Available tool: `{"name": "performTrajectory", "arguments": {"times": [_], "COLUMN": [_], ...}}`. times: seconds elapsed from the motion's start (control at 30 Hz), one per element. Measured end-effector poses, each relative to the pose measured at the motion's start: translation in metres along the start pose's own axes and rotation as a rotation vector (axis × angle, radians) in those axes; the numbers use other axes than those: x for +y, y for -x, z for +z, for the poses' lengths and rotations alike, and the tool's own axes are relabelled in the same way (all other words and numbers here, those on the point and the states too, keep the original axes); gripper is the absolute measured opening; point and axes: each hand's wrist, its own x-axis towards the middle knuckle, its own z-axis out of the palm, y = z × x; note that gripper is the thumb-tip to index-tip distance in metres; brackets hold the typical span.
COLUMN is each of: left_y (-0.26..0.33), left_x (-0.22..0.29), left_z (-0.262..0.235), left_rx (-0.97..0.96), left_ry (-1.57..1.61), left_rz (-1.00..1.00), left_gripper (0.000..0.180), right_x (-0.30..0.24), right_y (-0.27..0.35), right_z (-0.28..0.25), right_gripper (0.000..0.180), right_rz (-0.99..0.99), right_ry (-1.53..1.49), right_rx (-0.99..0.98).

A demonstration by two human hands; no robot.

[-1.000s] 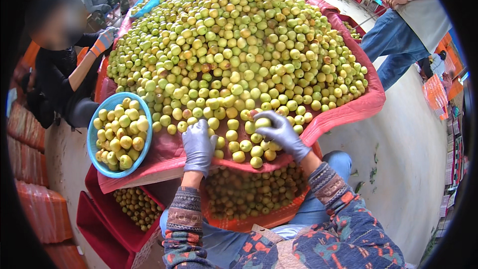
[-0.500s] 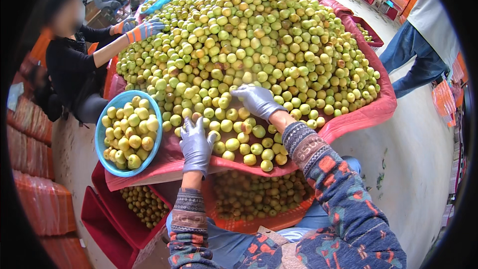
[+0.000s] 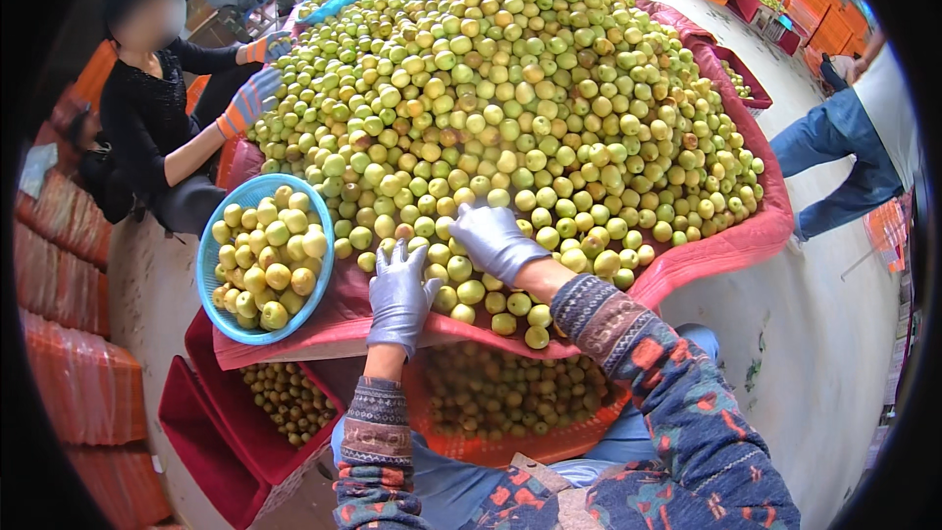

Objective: The person sits at a large pile of green fruit and repeatedly picks individual pieces, briefly turns them over, and places them into a blue bowl or a red crate. The person wears gloves and works continuously, moving fruit from the central pile into separate containers.

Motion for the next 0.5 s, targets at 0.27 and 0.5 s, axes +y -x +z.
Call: {"name": "performTrajectory", "arguments": {"times": [0.27,0.5], "left_y": [0.001,0.0], "left_x": [-0.016,0.002], "left_z": [0.004,0.007], "left_rx": [0.148,0.098], "left_ry": [0.015,0.127], "left_rz": [-0.004,0.054], "left_gripper": [0.054,0.046], "right_x": [-0.012,-0.02], "right_y": [-0.004,-0.003], "right_z": [0.003,0.012], "right_gripper": [0.013,0.015], "right_rz": [0.037,0.18], "right_ry": [0.038,0.07], "right_rx": [0.003,-0.024]}}
